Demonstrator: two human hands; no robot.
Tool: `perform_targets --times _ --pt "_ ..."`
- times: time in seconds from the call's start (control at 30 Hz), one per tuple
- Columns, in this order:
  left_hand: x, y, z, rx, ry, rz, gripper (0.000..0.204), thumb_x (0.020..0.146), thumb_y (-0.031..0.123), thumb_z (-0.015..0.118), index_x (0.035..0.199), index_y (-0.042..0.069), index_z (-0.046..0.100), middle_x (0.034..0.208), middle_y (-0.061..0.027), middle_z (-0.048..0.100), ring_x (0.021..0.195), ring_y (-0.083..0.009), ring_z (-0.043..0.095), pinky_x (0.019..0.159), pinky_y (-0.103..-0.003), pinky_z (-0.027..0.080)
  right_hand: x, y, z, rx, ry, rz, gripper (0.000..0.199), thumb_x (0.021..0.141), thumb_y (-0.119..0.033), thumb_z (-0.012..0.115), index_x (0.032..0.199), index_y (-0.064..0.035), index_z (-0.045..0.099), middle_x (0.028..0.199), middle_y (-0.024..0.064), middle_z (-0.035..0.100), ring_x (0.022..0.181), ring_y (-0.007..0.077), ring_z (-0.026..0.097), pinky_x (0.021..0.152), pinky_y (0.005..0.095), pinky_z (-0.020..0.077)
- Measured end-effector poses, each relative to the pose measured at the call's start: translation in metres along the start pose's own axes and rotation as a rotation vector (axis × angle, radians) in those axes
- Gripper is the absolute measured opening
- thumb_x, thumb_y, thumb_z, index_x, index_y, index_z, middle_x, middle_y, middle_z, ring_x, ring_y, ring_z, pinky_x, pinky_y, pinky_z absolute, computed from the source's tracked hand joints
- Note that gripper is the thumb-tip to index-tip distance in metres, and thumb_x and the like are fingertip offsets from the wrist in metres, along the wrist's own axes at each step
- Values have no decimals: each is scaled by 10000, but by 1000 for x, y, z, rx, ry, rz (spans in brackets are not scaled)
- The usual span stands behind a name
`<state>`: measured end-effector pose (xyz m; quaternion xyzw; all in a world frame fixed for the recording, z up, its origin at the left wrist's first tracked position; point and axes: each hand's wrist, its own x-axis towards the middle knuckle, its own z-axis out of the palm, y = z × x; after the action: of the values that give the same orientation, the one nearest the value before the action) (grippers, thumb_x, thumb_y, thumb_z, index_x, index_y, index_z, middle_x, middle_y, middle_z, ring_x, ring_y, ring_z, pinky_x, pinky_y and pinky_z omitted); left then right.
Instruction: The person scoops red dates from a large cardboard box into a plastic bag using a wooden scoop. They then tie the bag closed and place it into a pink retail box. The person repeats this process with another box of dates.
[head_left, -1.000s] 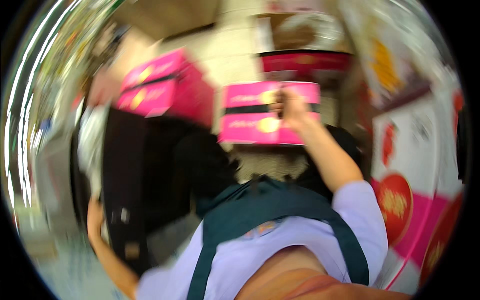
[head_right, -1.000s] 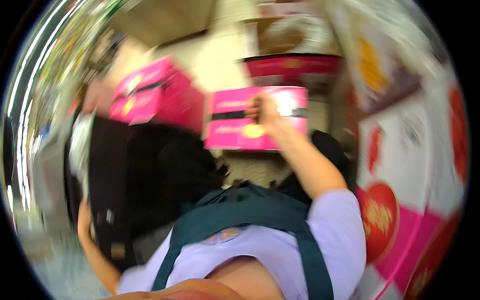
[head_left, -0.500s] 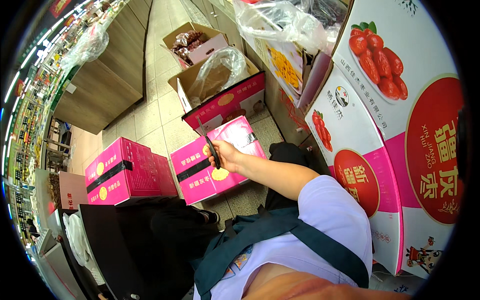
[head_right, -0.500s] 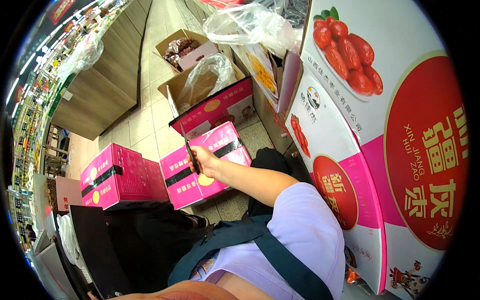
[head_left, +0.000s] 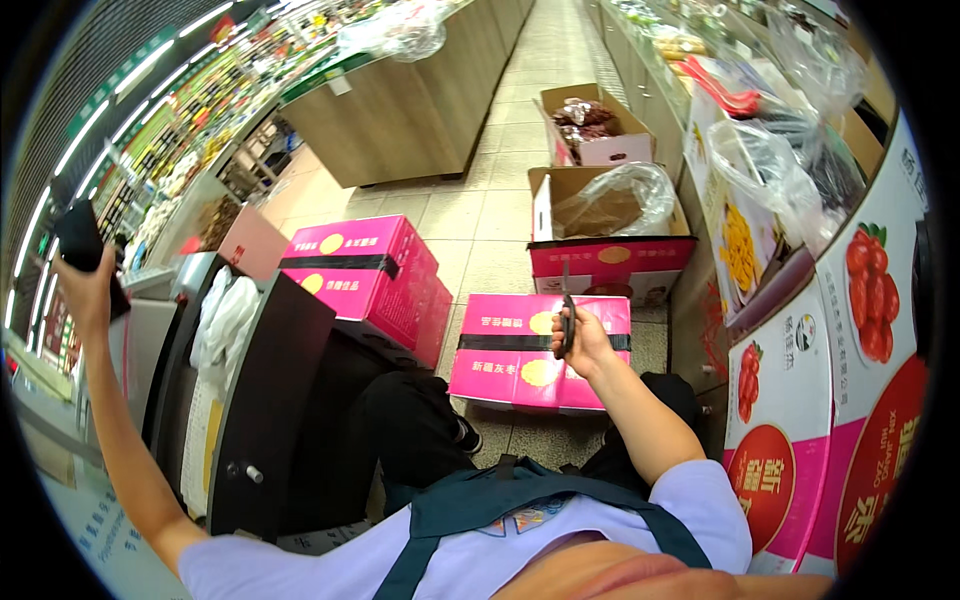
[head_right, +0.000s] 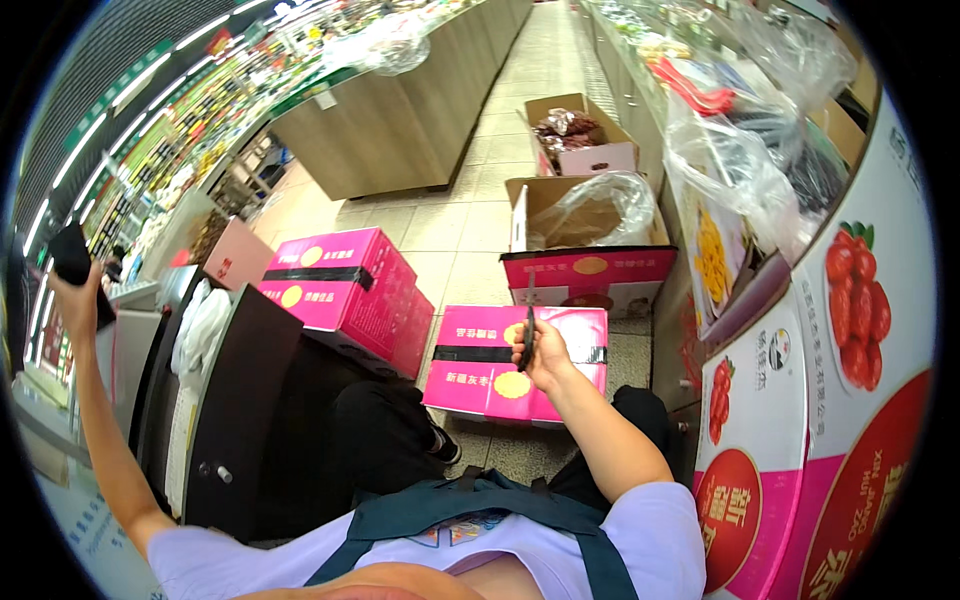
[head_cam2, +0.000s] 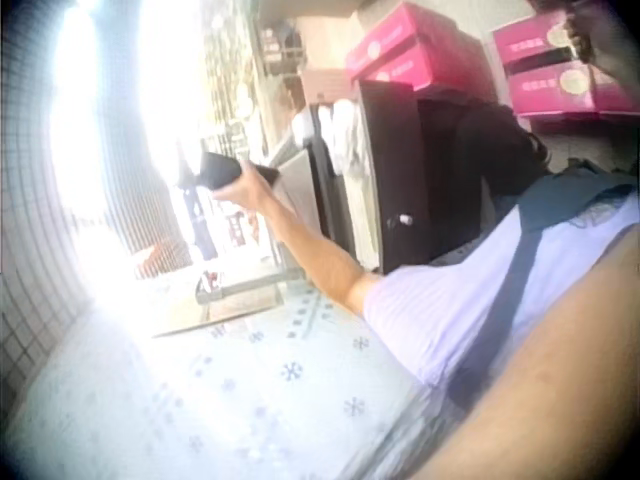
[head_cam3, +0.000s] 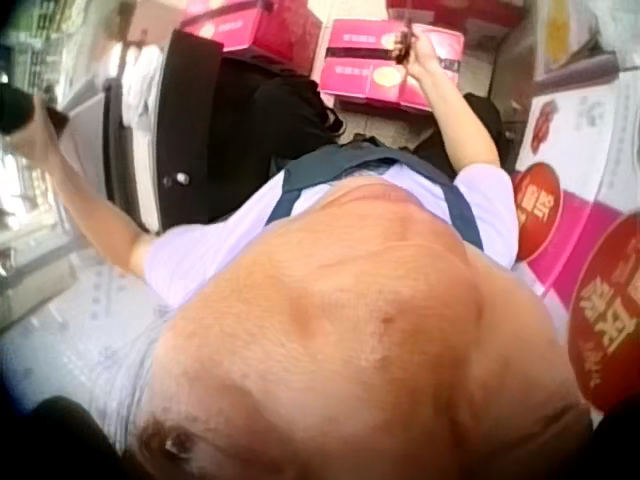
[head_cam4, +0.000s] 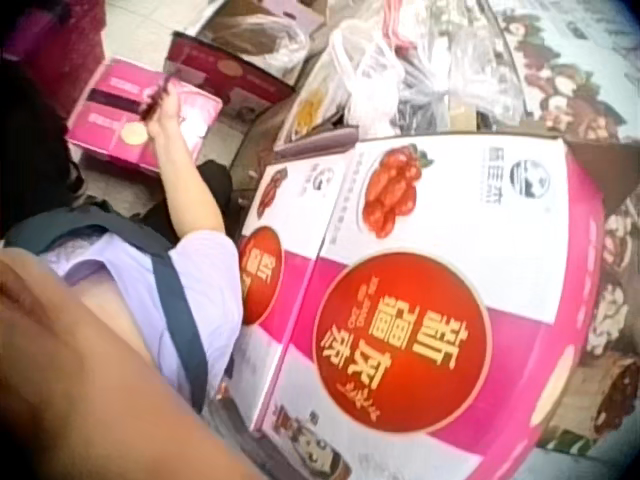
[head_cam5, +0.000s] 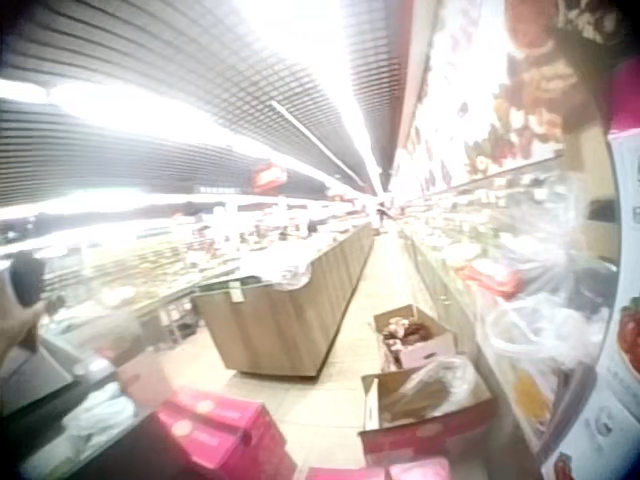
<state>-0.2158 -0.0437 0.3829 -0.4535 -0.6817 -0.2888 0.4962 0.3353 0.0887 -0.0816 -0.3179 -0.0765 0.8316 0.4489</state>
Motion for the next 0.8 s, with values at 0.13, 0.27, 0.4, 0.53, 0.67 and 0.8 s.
perform_targets --times 0.13,0.27,0.4,0.53,0.67,0.8 --pt "34 -8 20 -47 88 2 923 694 432 800 1316 -90 361 1217 -277 535 1104 -372 568 942 -407 443 -8 5 10 -13 14 1 251 922 -306 492 826 -77 530 655 9 512 547 133 503 513 280 450" --pt "22 41 51 -59 48 13 915 674 445 808 1291 -49 347 1176 -249 533 1050 -377 575 903 -427 461 -5 -12 -13 80 -84 22 254 940 -300 459 882 -57 507 686 11 497 559 128 492 514 272 441" --pt "13 58 56 -79 64 34 835 682 448 798 1229 4 351 1144 -216 521 1024 -353 575 850 -449 482 -13 -13 -4 39 -28 2 259 957 -311 423 883 -77 507 706 11 512 565 123 498 518 265 447" --pt "10 63 48 -53 37 18 814 689 441 789 1219 4 352 1146 -209 525 1028 -355 578 856 -443 480 -17 -13 3 -8 0 -11 266 958 -322 419 878 -84 509 717 4 524 573 119 505 523 257 451" --pt "6 59 46 -65 -1 5 814 689 400 778 1250 -17 360 1141 -228 553 1031 -366 586 877 -436 473 -14 -14 1 2 -13 0 264 956 -323 430 881 -82 508 715 4 523 575 116 506 529 259 451" --pt "-9 54 37 -92 -139 -3 821 682 355 771 1277 -34 361 1157 -251 564 1041 -361 595 896 -427 464 -13 -12 1 -4 -3 1 256 950 -307 452 905 -63 514 716 7 519 576 120 503 534 262 451"
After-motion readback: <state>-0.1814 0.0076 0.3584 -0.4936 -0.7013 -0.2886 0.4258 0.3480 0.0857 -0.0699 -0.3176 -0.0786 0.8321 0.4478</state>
